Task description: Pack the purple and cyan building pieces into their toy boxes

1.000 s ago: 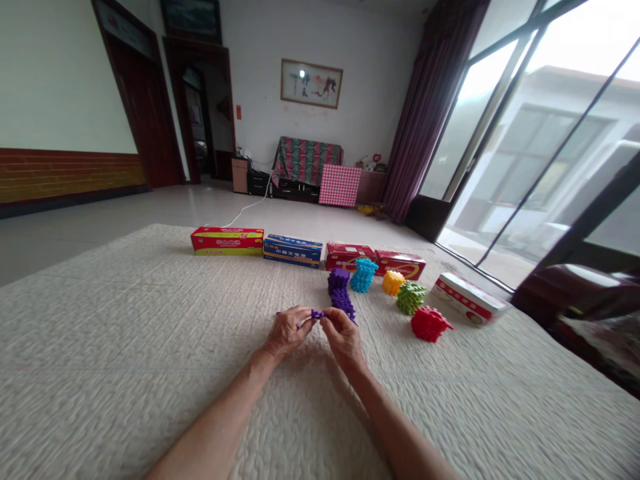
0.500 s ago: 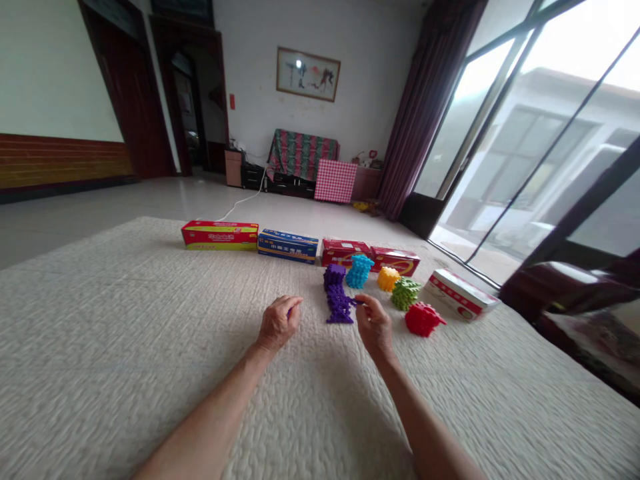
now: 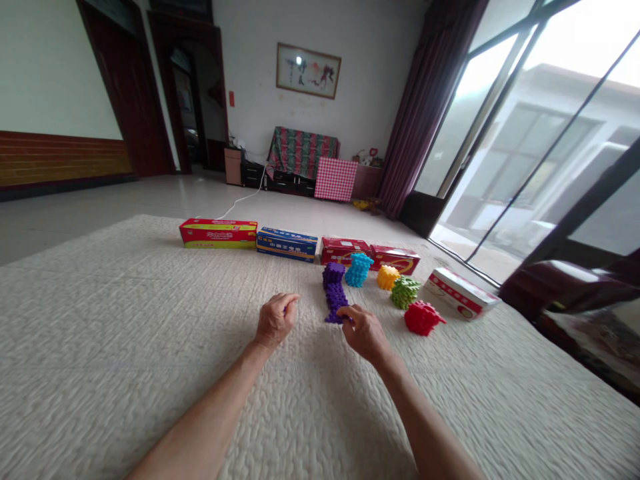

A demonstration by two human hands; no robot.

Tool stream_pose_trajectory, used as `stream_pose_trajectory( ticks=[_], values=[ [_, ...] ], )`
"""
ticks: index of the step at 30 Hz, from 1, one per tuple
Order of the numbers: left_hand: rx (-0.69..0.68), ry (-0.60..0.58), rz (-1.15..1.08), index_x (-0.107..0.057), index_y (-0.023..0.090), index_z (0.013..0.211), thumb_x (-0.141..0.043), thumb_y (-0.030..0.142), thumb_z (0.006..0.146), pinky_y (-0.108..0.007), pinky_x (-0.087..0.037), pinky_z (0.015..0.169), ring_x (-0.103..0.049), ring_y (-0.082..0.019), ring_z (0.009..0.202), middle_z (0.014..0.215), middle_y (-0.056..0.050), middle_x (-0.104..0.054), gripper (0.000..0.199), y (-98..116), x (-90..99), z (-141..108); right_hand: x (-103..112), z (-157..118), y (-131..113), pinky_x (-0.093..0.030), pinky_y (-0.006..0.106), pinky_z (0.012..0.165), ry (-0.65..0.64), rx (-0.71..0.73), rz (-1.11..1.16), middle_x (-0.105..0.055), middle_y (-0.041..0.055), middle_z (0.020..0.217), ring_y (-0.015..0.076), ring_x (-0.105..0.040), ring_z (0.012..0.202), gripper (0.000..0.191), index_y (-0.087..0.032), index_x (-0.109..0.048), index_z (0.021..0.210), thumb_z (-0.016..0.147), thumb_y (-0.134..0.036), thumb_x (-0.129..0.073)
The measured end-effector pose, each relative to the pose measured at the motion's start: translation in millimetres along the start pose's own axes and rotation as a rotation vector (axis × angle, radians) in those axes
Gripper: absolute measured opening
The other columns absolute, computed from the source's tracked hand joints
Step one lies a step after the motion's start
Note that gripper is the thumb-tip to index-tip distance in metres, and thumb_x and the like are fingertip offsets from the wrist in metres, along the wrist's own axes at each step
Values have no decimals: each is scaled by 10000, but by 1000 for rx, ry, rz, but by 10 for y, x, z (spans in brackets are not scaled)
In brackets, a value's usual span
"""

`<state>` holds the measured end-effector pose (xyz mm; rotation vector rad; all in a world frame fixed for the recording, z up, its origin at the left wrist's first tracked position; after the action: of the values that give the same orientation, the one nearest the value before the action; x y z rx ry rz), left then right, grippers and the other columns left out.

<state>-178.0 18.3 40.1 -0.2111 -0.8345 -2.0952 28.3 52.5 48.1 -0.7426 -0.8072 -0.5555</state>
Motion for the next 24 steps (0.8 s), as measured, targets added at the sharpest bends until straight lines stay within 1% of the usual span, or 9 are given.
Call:
stream_pose_trajectory(
  ticks=[4,7,10,13,15,17,19,21,24],
  values=[
    [40,20,-26,-688,175,877,-436,158,832,-289,-540,762,-684,-170,788,819,-55,-730,256,-60,19,-2,-35,-17,2,-466,270,730,-27,9,-51,-666,21,854,161,-620,757,317,-232,-697,918,749,-85,-472],
    [125,54,-58,-695,179,867,-454,185,827,-275,-550,757,-696,-167,801,836,-48,-738,244,-171,61,-1,-56,-28,14,-472,275,739,-4,26,-64,-642,34,889,161,-616,771,306,-227,-686,953,772,-95,-478],
    [239,83,-80,-701,177,870,-476,214,818,-275,-559,746,-702,-170,795,835,-43,-742,234,-330,119,0,-30,-33,44,-485,296,753,80,22,-75,-620,64,977,184,-616,842,338,-207,-636,1081,796,-118,-478],
    [317,61,-78,-703,168,904,-482,223,814,-279,-557,739,-698,-173,809,871,-53,-741,244,-471,154,-2,29,-39,58,-490,314,756,191,-13,-95,-597,90,1042,205,-607,906,374,-184,-566,1175,821,-133,-459],
    [312,-5,-42,-700,164,935,-494,214,802,-293,-546,779,-688,-178,847,923,-64,-734,251,-507,139,-3,21,-39,5,-487,314,762,214,-11,-88,-595,90,1040,204,-602,910,354,-178,-554,1173,840,-133,-440],
    [267,-110,23,-696,168,969,-527,211,780,-318,-517,861,-668,-192,917,983,-74,-722,258,-490,87,-15,-28,-43,-105,-480,310,782,203,17,-60,-600,89,1037,201,-597,918,329,-172,-559,1151,852,-125,-429],
    [196,-245,82,-693,183,987,-572,208,744,-338,-477,933,-642,-206,980,1023,-70,-710,273,-430,-3,-49,-135,-54,-253,-473,294,792,139,69,-29,-607,83,1017,191,-594,911,309,-176,-575,1114,853,-108,-426],
    [107,-371,117,-698,198,968,-592,188,715,-348,-450,962,-623,-213,1004,1034,-61,-703,274,-339,-93,-96,-273,-76,-390,-466,276,794,41,120,-11,-611,73,998,178,-593,898,302,-187,-592,1080,845,-88,-430],
    [-2,-465,149,-704,195,939,-570,145,704,-359,-439,958,-612,-218,995,1022,-65,-695,275,-215,-153,-138,-405,-111,-476,-458,275,820,-50,149,-6,-614,71,1002,175,-588,906,296,-190,-607,1054,836,-77,-443]
  ],
)
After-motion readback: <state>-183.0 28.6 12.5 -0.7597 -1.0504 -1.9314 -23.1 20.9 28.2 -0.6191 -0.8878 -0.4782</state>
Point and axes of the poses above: each hand's wrist, its own z-axis towards the middle knuckle, its own x-axis out of the back of the hand, y = z × x, the point moved 9 cm from there along z, towards the middle knuckle
